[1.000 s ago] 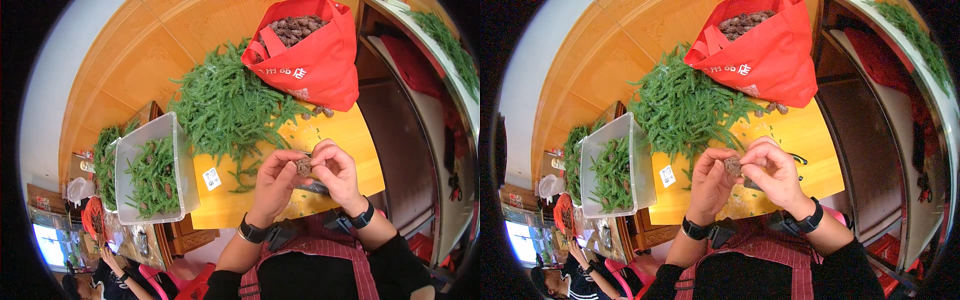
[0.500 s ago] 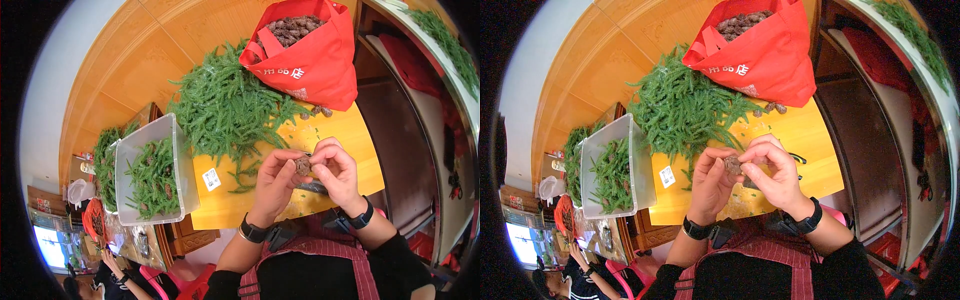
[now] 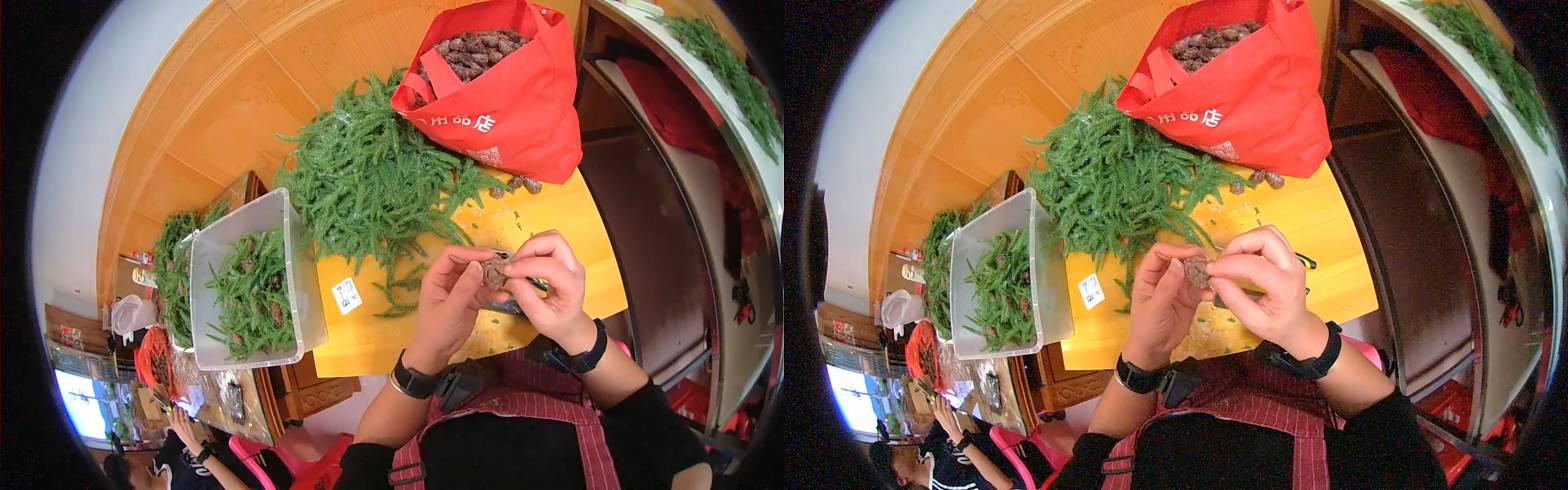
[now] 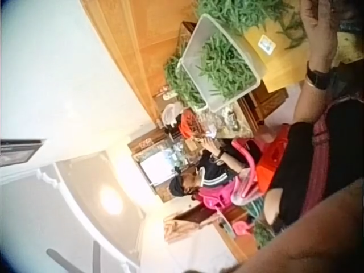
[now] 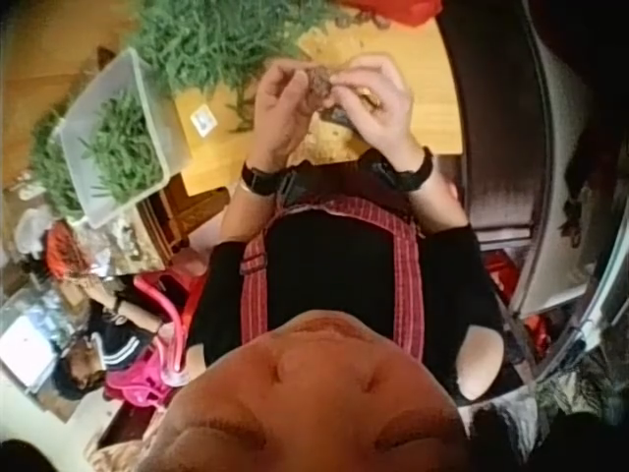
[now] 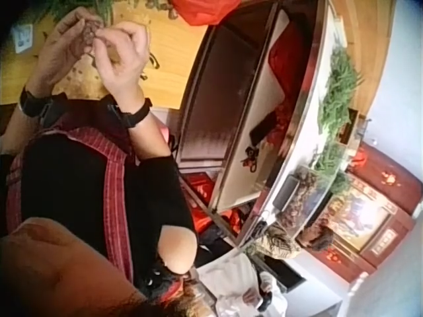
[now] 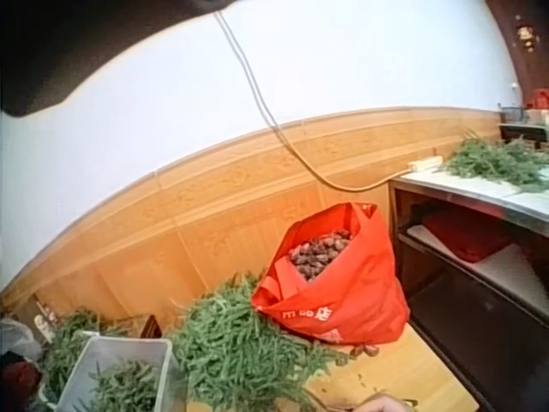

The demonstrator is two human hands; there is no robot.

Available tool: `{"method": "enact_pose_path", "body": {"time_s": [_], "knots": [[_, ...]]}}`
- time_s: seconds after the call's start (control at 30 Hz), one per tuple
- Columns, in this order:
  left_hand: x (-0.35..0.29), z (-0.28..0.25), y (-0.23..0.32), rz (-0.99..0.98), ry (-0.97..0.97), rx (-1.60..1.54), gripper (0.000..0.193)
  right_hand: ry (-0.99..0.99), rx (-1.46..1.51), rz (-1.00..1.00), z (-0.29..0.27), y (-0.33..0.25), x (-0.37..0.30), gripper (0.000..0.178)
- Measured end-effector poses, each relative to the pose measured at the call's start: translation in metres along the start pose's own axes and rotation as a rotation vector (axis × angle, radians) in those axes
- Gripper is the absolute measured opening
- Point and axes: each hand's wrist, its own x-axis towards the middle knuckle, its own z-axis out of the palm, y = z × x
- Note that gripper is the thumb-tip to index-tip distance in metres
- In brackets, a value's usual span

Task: Trimming and cleaning green plant stems with snips at a workbench.

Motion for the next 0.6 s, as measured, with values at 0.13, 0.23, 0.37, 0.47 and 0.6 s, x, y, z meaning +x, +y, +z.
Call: {"method": "enact_pose_path", "body": {"time_s": [0.13, 0.23, 0.37, 0.47, 0.6], "knots": [[0.0, 0.001, -0.001, -0.02, 0.022, -0.009, 0.016, 0.047, -0.029, -0.006, 0.0, 0.0, -0.001, 0.016], [-0.001, 0.001, 0.0, -0.021, 0.02, -0.01, 0.016, 0.064, 0.059, 0.042, 0.0, -0.004, 0.0, 0.016], [-0.001, -0.001, -0.001, 0.0, -0.015, 0.013, 0.016, 0.027, 0.203, 0.204, -0.003, -0.006, 0.001, 0.013], [-0.004, -0.003, 0.0, -0.009, -0.02, 0.055, 0.018, 0.016, 0.405, 0.331, -0.004, -0.008, 0.002, 0.01], [-0.004, -0.003, 0.001, -0.006, -0.034, 0.082, 0.019, 0.007, 0.614, 0.477, -0.007, -0.012, 0.004, 0.009]]}}
